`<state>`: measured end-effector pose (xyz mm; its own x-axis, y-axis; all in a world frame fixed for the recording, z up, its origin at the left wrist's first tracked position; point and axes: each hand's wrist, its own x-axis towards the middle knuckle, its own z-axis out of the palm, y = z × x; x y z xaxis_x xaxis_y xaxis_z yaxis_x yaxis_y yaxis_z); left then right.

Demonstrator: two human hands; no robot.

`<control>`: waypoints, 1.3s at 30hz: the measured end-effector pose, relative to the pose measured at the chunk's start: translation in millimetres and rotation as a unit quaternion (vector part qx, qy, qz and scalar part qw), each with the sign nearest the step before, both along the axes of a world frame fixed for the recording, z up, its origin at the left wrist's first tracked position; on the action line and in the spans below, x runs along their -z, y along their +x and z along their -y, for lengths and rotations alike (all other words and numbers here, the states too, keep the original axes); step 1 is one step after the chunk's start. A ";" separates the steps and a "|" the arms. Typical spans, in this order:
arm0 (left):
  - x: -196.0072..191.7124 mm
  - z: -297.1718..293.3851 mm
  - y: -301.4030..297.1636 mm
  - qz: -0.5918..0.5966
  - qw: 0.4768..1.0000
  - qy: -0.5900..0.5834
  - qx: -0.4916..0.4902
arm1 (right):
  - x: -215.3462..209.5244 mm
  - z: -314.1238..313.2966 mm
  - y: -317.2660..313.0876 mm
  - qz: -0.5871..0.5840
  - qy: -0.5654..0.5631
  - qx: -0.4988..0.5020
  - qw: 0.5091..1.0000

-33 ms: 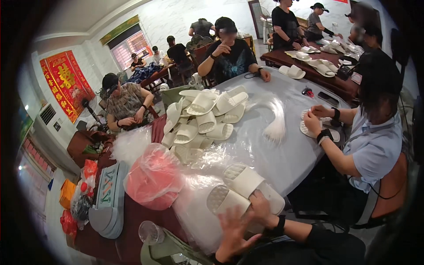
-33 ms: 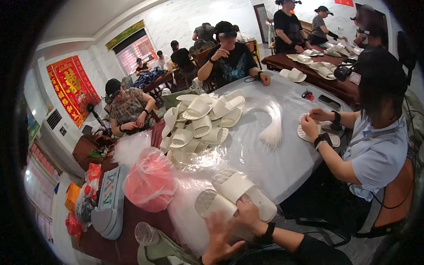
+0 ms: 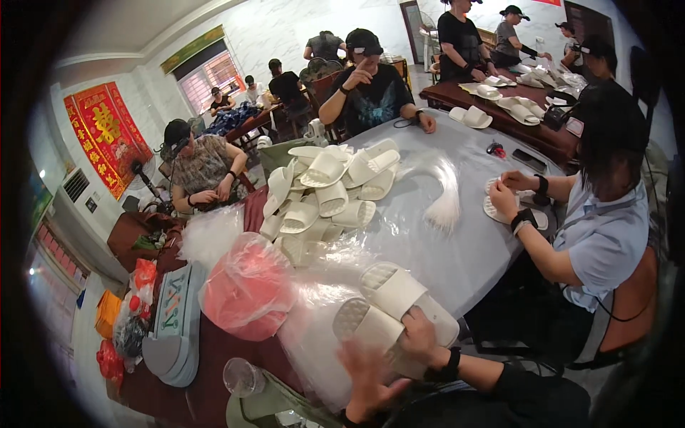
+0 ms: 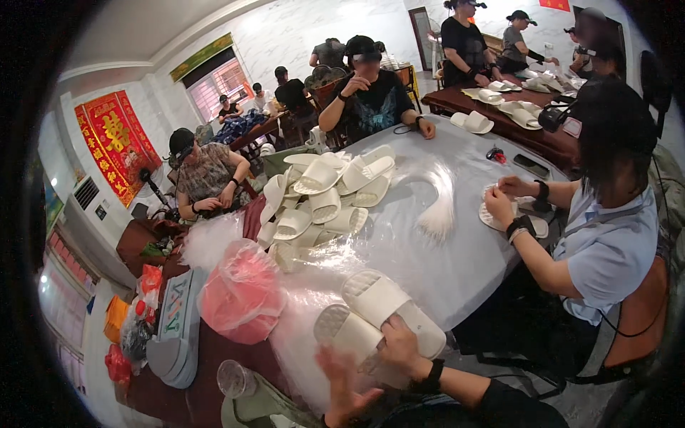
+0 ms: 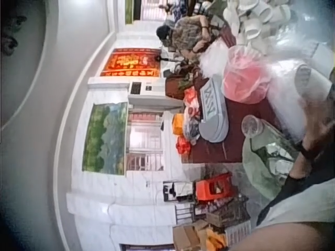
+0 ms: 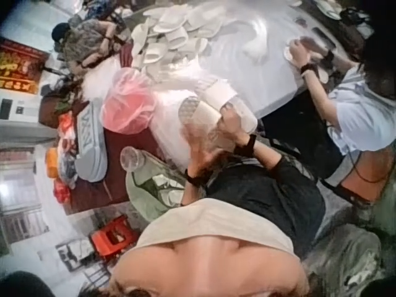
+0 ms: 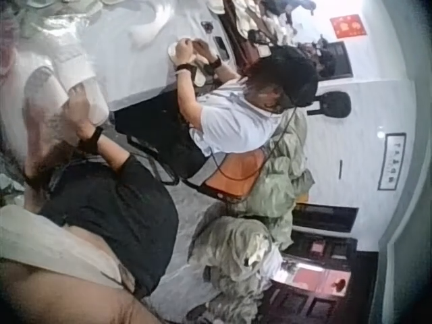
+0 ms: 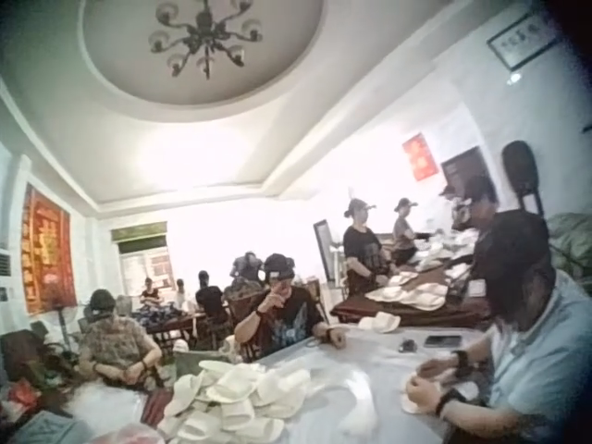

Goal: The recorder is assembling components of white slippers and placing them in bags while working at a table with other colleagues.

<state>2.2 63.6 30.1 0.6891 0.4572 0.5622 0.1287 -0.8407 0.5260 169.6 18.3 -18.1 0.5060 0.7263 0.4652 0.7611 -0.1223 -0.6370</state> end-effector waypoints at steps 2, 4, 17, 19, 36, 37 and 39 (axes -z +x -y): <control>24.3 -21.5 4.4 0.222 0.946 -0.200 -0.122 | -1.4 -7.9 -1.5 -0.005 0.003 0.005 1.000; 38.9 -39.4 -5.0 0.214 0.877 -0.417 -0.106 | -2.1 -16.6 -4.5 0.024 0.010 -0.023 0.999; 91.1 -57.5 12.5 0.288 0.691 -0.663 -0.005 | 15.8 -96.8 2.1 -0.098 -0.046 0.010 0.994; 101.2 -66.0 4.8 0.260 0.691 -0.674 -0.017 | 17.0 -90.8 6.2 -0.114 -0.021 -0.031 0.993; 89.3 -59.6 6.4 0.307 0.644 -0.700 -0.006 | 15.2 3.6 14.6 0.139 -0.071 -0.349 0.924; 90.2 -60.6 6.6 0.297 0.651 -0.698 -0.001 | 15.8 2.2 14.2 0.140 -0.070 -0.348 0.925; 97.9 -64.9 6.0 0.288 0.659 -0.695 0.004 | 18.6 -1.7 11.1 0.162 -0.057 -0.324 0.930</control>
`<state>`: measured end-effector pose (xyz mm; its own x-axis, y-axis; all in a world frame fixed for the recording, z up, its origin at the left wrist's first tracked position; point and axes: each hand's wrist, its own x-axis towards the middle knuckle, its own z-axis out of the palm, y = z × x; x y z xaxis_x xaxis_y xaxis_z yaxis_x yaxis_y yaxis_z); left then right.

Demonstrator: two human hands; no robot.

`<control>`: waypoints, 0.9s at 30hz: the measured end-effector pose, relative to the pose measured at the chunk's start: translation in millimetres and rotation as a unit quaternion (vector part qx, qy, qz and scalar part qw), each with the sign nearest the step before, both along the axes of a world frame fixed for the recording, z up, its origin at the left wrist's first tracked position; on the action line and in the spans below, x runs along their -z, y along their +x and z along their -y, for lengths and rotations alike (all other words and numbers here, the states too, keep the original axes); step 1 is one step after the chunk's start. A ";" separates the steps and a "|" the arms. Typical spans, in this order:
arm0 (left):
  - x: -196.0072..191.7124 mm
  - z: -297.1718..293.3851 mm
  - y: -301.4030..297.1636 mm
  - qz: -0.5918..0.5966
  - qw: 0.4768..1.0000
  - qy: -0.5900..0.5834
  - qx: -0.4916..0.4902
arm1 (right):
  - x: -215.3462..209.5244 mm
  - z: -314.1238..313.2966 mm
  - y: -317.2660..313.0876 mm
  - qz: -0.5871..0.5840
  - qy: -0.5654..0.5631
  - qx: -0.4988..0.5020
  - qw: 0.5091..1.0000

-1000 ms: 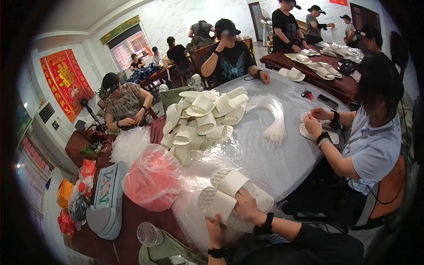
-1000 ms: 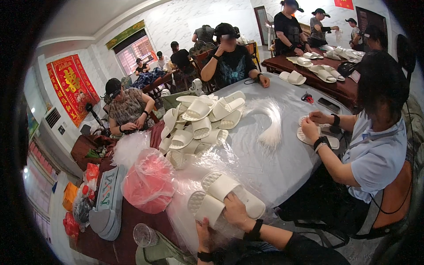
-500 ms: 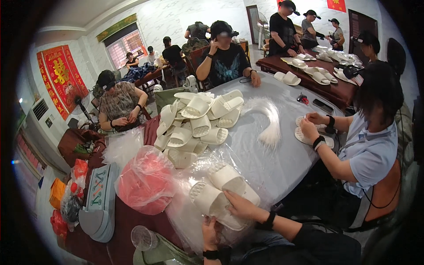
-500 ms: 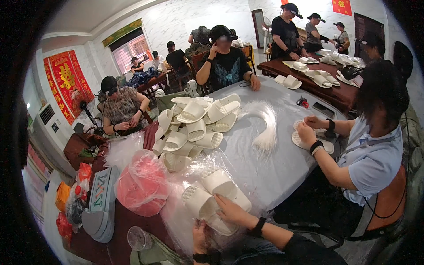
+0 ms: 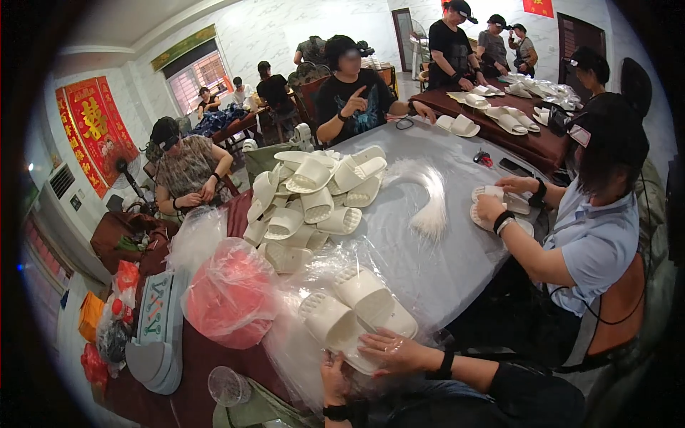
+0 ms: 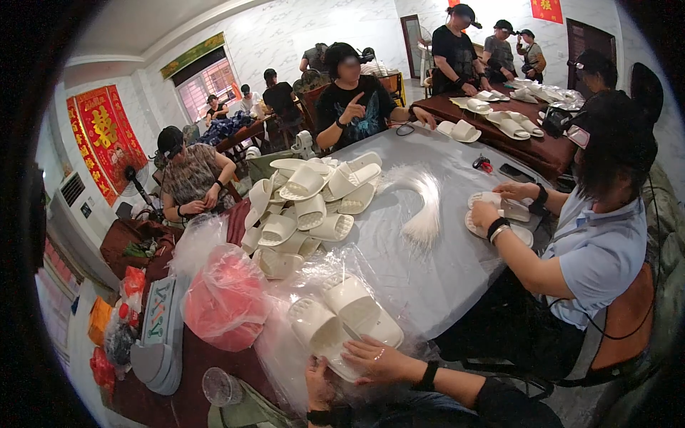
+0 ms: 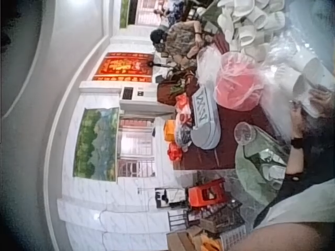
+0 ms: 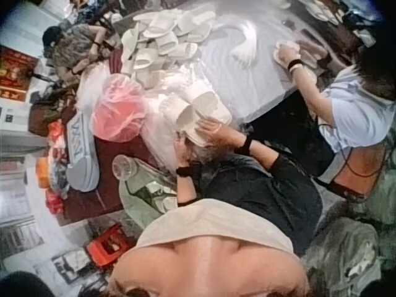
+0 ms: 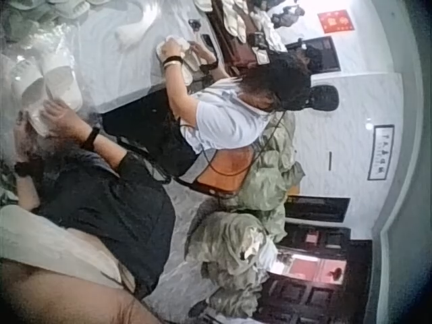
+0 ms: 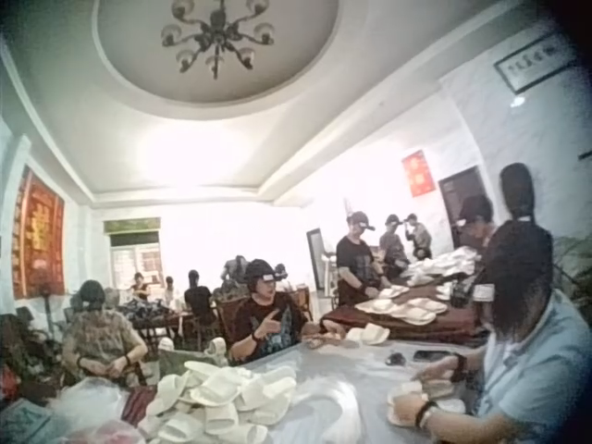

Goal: The recorder is assembling components of white slippers and placing them in bags while working at a table with other colleagues.

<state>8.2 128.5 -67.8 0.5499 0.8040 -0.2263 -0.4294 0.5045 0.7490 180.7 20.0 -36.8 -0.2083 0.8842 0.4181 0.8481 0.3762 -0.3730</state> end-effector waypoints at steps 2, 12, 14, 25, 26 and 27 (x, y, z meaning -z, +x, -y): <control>9.3 -3.9 0.6 0.025 0.999 0.013 0.021 | 2.3 -11.1 -6.9 0.027 0.015 0.033 0.999; -9.2 1.8 -2.4 0.031 0.997 0.011 0.065 | 4.2 -21.2 -5.9 -0.041 0.008 0.033 0.999; -7.7 2.3 -4.6 0.019 0.997 0.020 0.070 | 11.0 -15.1 3.8 -0.037 0.004 0.017 0.999; -6.2 4.2 -5.5 0.113 0.993 0.026 0.036 | 1.8 13.5 22.6 0.009 -0.086 0.128 0.988; -5.3 4.0 -6.0 0.130 0.990 0.031 0.045 | -2.3 14.7 22.1 0.010 -0.091 0.111 0.990; -4.8 3.7 -6.4 0.129 0.990 0.029 0.042 | -6.7 14.6 22.0 0.010 -0.092 0.109 0.990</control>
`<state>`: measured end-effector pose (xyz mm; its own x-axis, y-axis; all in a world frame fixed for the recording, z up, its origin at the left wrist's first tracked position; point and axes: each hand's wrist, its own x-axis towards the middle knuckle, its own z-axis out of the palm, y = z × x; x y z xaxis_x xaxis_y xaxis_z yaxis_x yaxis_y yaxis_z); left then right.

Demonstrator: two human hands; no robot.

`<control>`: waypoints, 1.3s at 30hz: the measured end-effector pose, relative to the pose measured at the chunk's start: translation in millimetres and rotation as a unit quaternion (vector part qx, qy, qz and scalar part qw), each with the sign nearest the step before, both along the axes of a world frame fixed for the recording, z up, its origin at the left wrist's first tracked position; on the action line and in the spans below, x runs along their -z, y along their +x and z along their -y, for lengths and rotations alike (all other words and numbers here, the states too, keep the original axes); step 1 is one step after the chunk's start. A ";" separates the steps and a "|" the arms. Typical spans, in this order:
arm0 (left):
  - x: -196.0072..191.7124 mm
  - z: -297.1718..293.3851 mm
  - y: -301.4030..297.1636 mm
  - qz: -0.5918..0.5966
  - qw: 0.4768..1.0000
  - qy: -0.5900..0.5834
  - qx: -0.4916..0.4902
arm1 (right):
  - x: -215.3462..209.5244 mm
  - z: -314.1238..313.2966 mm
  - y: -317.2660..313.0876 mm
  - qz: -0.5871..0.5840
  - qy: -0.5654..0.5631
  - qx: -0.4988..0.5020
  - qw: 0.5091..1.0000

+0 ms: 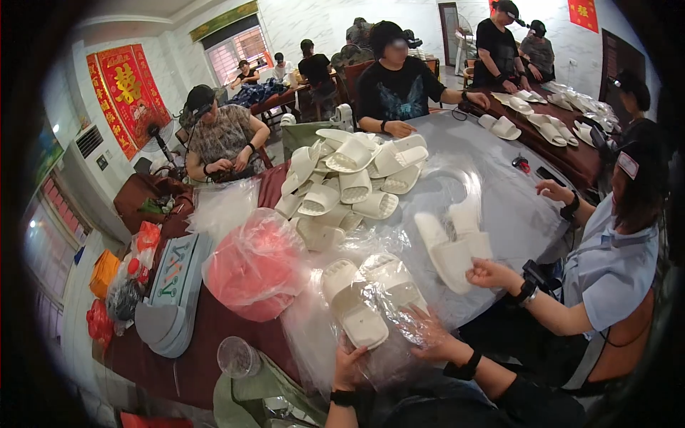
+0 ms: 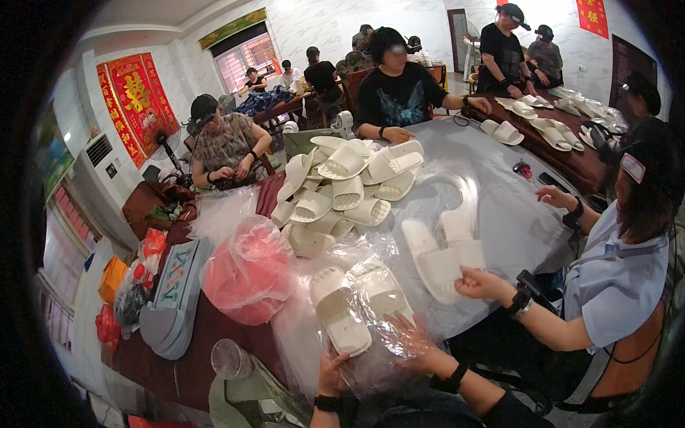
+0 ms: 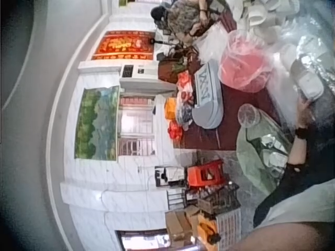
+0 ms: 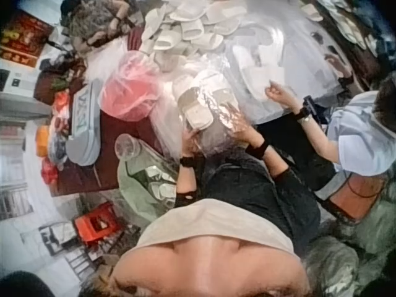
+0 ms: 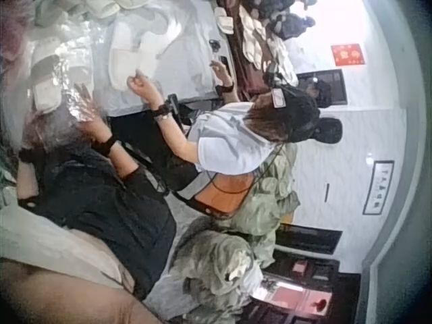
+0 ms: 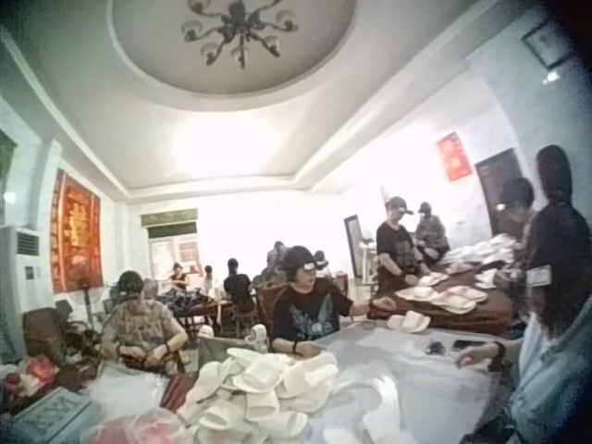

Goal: The recorder is assembling components of white slippers and placing them in bags while working at a table with other colleagues.

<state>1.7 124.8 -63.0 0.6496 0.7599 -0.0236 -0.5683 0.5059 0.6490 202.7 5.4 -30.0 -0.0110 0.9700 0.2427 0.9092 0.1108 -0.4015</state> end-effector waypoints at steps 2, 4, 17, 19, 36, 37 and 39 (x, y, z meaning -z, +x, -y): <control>0.8 -1.6 0.1 -0.046 0.999 0.004 0.009 | -5.3 -2.0 0.1 0.005 -0.006 0.002 1.000; 0.8 -1.7 -1.2 -0.059 0.998 0.002 0.010 | 5.8 -5.8 -0.6 0.021 0.030 0.029 0.999; 3.5 -0.6 5.6 -0.114 0.985 0.124 0.041 | 9.5 -31.2 -15.0 -0.001 0.061 0.169 0.984; 1.7 0.9 5.3 -0.105 0.989 0.095 0.036 | 12.3 -37.7 -15.4 0.040 0.075 0.177 0.981; 18.5 -0.8 1.7 -0.055 0.999 -0.003 -0.001 | 3.3 33.2 -21.5 -0.082 0.133 -0.068 0.985; 16.0 -0.3 3.4 -0.061 0.998 -0.011 -0.011 | 3.4 40.2 -22.1 -0.082 0.132 -0.068 0.985; 16.4 -1.9 4.0 -0.067 0.997 -0.019 -0.020 | -3.6 54.4 -25.7 -0.059 0.305 -0.068 0.948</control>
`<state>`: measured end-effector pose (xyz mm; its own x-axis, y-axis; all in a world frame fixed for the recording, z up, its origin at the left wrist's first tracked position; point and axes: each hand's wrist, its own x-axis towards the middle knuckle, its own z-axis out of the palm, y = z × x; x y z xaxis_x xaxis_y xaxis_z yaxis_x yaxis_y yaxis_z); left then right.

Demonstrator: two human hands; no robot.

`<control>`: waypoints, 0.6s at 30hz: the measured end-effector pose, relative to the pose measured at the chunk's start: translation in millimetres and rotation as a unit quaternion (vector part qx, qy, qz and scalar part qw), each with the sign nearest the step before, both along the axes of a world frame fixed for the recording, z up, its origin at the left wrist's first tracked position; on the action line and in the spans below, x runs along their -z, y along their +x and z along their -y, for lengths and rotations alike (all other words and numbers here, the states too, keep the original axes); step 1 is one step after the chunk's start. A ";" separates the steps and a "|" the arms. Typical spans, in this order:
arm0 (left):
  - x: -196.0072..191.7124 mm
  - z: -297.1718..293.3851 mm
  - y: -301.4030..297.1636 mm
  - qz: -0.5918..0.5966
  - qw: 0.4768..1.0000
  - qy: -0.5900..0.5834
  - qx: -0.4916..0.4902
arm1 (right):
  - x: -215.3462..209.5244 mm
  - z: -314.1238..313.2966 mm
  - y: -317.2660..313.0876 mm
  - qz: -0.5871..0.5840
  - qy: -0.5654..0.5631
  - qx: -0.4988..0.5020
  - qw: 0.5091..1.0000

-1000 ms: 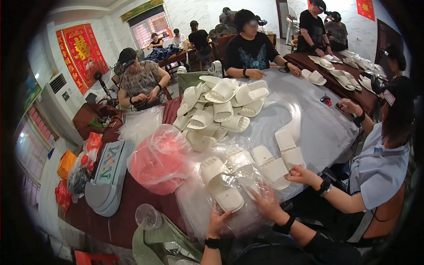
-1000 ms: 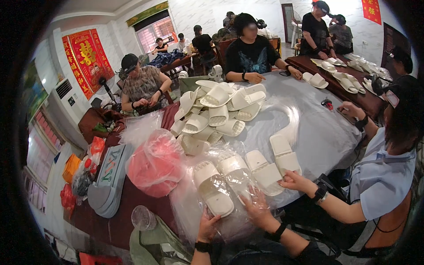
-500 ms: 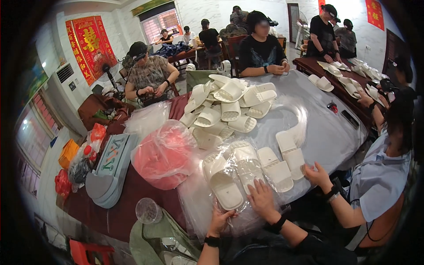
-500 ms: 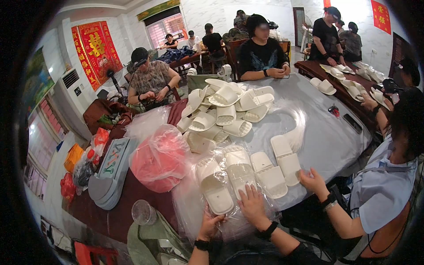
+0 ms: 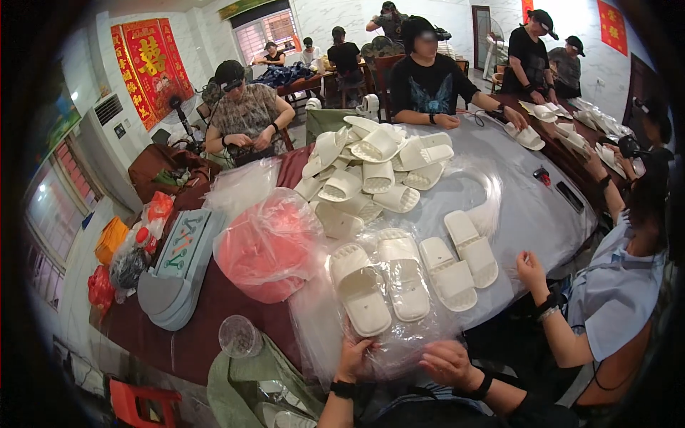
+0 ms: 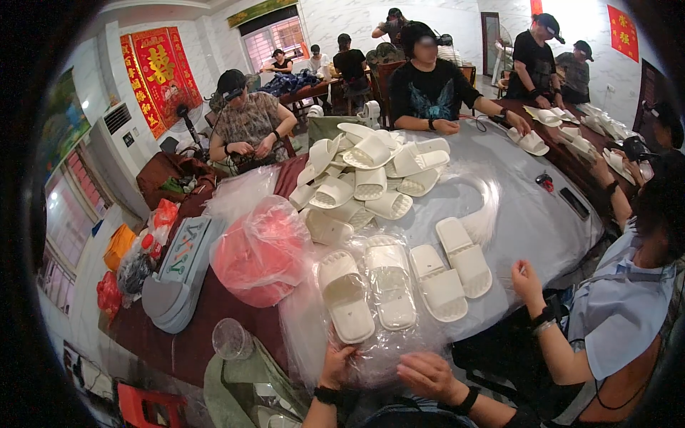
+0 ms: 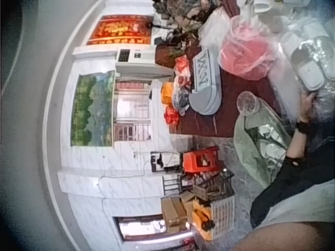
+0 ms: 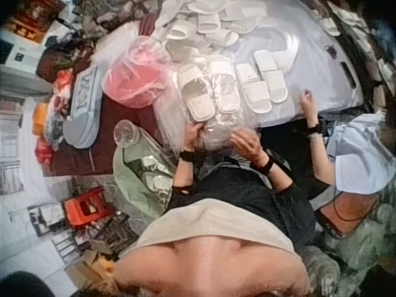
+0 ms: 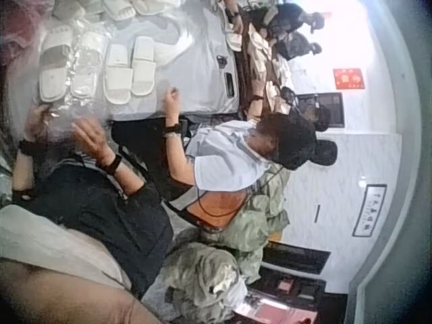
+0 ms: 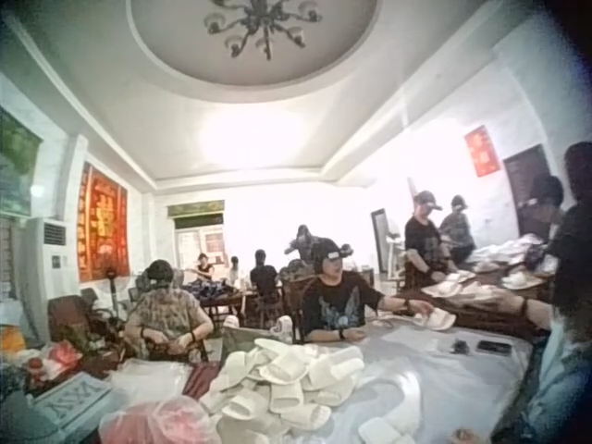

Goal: The recorder is assembling components of white slippers and placing them in bags while working at a table with other colleagues.

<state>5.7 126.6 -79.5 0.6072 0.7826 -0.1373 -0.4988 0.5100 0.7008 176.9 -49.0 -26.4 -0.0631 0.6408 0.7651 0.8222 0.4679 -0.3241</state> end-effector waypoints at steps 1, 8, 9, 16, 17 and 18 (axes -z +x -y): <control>2.6 -0.8 -1.3 0.005 1.000 -0.001 0.009 | -8.5 -0.2 -1.1 0.042 0.051 0.115 0.991; -6.3 -3.9 -4.8 -0.011 1.000 0.008 0.026 | -35.9 -31.9 27.7 0.073 -0.129 0.264 0.953; -7.3 -3.4 -4.1 -0.010 1.000 0.010 0.025 | -36.5 -33.4 28.9 -0.015 -0.121 0.280 0.952; -8.0 -0.7 -2.6 -0.024 0.999 0.007 0.025 | -32.0 -64.2 4.7 -0.477 -0.261 0.106 0.832; -10.4 0.3 1.8 -0.011 0.999 -0.009 0.030 | -25.8 -69.9 0.3 -0.521 -0.235 0.014 0.821; -10.1 1.3 2.6 -0.012 0.999 -0.009 0.032 | -25.8 -76.9 -6.6 -0.522 -0.234 0.015 0.820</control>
